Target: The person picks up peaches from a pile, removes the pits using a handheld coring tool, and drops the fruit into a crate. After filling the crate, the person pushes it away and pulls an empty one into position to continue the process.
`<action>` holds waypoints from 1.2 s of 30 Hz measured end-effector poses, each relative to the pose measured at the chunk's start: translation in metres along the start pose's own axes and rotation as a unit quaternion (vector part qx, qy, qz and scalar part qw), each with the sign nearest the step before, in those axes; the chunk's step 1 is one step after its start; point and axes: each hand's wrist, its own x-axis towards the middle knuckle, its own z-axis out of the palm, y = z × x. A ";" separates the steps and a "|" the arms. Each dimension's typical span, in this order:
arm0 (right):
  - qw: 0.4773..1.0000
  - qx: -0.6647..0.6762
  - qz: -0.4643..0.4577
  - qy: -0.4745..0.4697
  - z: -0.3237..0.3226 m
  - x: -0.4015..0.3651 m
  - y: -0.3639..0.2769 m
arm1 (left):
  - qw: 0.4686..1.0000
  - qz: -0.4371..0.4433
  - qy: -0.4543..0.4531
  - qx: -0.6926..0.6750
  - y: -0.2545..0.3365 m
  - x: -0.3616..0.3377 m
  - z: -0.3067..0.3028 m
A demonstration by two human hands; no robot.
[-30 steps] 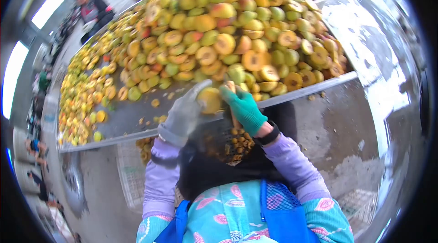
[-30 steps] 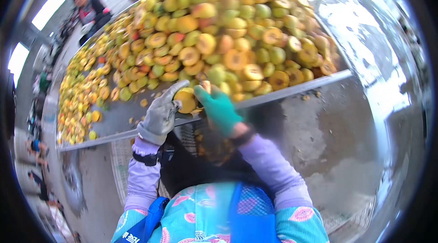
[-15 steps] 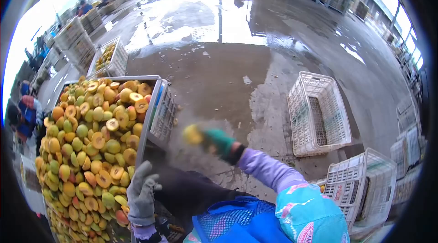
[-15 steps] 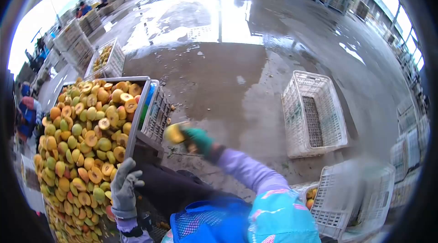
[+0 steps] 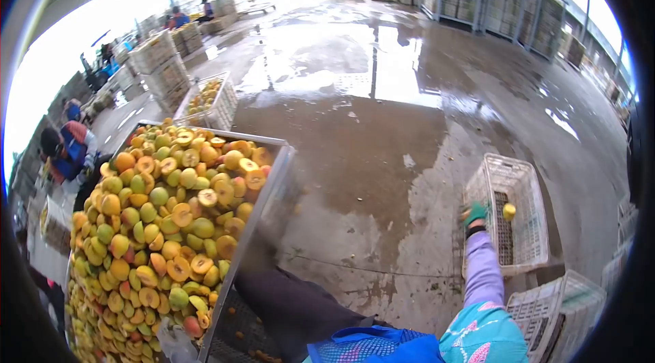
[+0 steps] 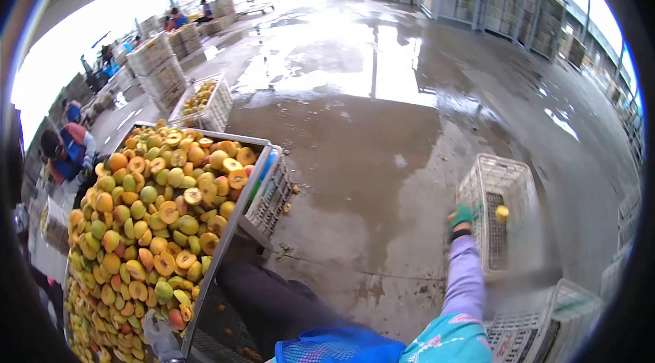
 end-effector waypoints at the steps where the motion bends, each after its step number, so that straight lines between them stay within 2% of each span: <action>1: 0.952 0.302 -0.004 0.053 0.026 0.021 -0.068 | 0.992 0.023 0.009 0.121 0.006 0.000 -0.008; 2: 0.923 0.366 -0.092 0.079 -0.008 0.008 -0.151 | 0.969 0.045 0.014 0.241 0.009 0.000 -0.014; 3: 0.843 0.458 -0.195 0.203 -0.081 -0.021 -0.231 | 0.974 0.028 -0.018 0.226 0.001 0.005 -0.014; 4: 0.746 0.622 -0.236 0.016 -0.148 -0.051 -0.290 | 0.976 0.010 -0.049 0.211 -0.006 0.013 -0.015; 5: 0.532 0.804 -0.175 -0.201 -0.217 -0.082 -0.348 | 0.966 0.003 -0.079 0.246 0.004 0.016 -0.019; 6: 0.389 0.854 -0.057 -0.342 -0.285 -0.113 -0.407 | 0.954 -0.005 -0.110 0.277 0.012 0.018 -0.022; 7: 0.332 0.850 -0.117 -0.393 -0.363 -0.151 -0.426 | 0.947 0.017 -0.108 0.301 0.003 0.020 -0.022; 8: 0.321 0.828 -0.188 -0.420 -0.419 -0.180 -0.444 | 0.949 -0.024 -0.170 0.265 0.009 0.024 -0.027; 10: 0.272 0.772 -0.261 -0.512 -0.468 -0.220 -0.489 | 0.930 -0.103 -0.300 0.187 0.028 0.031 -0.039; 11: 0.373 0.734 -0.321 -0.469 -0.482 -0.243 -0.525 | 0.948 -0.080 -0.194 0.239 0.014 0.031 -0.038; 13: 0.346 0.717 -0.353 -0.492 -0.513 -0.284 -0.536 | 0.944 -0.030 0.024 0.328 -0.028 0.038 -0.031; 14: 0.325 0.722 -0.352 -0.500 -0.493 -0.306 -0.575 | 0.942 -0.040 0.008 0.334 -0.034 0.043 -0.029; 16: 0.336 0.619 -0.407 -0.582 -0.498 -0.314 -0.568 | 0.936 -0.062 -0.019 0.345 -0.043 0.054 -0.029; 18: 0.368 0.638 -0.385 -0.557 -0.458 -0.341 -0.602 | 0.931 -0.054 -0.071 0.353 -0.060 0.066 -0.023; 19: 0.385 0.616 -0.383 -0.571 -0.458 -0.338 -0.592 | 0.929 -0.063 -0.090 0.354 -0.065 0.069 -0.019; 20: 0.377 0.631 -0.360 -0.575 -0.458 -0.331 -0.579 | 0.926 -0.069 -0.107 0.355 -0.073 0.073 -0.014; 21: 0.370 0.645 -0.337 -0.578 -0.458 -0.325 -0.564 | 0.928 0.013 -0.048 0.369 -0.112 0.076 -0.006; 23: 0.369 0.692 -0.254 -0.567 -0.467 -0.321 -0.555 | 0.937 -0.051 -0.052 0.341 -0.097 0.086 -0.003; 24: 0.375 0.672 -0.258 -0.584 -0.469 -0.313 -0.553 | 0.940 -0.088 -0.055 0.325 -0.088 0.085 -0.003; 26: 0.361 0.682 -0.297 -0.563 -0.474 -0.313 -0.558 | 0.953 -0.030 -0.098 0.285 -0.067 0.082 -0.021; 28: 0.359 0.715 -0.328 -0.503 -0.465 -0.328 -0.579 | 0.959 0.028 -0.137 0.246 -0.050 0.074 -0.045; 29: 0.356 0.733 -0.340 -0.469 -0.460 -0.333 -0.587 | 0.978 -0.137 -0.146 0.050 -0.039 0.069 -0.056; 30: 0.354 0.730 -0.324 -0.487 -0.467 -0.331 -0.579 | 0.942 -0.295 -0.090 -0.136 -0.027 0.065 -0.068; 32: 0.352 0.718 -0.290 -0.527 -0.487 -0.316 -0.544 | 0.918 -0.174 -0.039 -0.354 -0.021 0.029 -0.095; 33: 0.371 0.695 -0.263 -0.557 -0.492 -0.301 -0.528 | 0.969 0.004 0.091 -0.230 -0.013 0.015 -0.086; 34: 0.333 0.729 -0.196 -0.565 -0.502 -0.285 -0.506 | 0.955 0.183 0.213 -0.090 -0.004 0.002 -0.072; 35: 0.241 0.772 -0.146 -0.570 -0.487 -0.258 -0.499 | 0.934 0.223 0.206 -0.187 -0.008 -0.003 -0.071; 36: 0.221 0.831 -0.081 -0.504 -0.503 -0.235 -0.463 | 0.903 0.263 0.192 -0.280 -0.012 -0.008 -0.069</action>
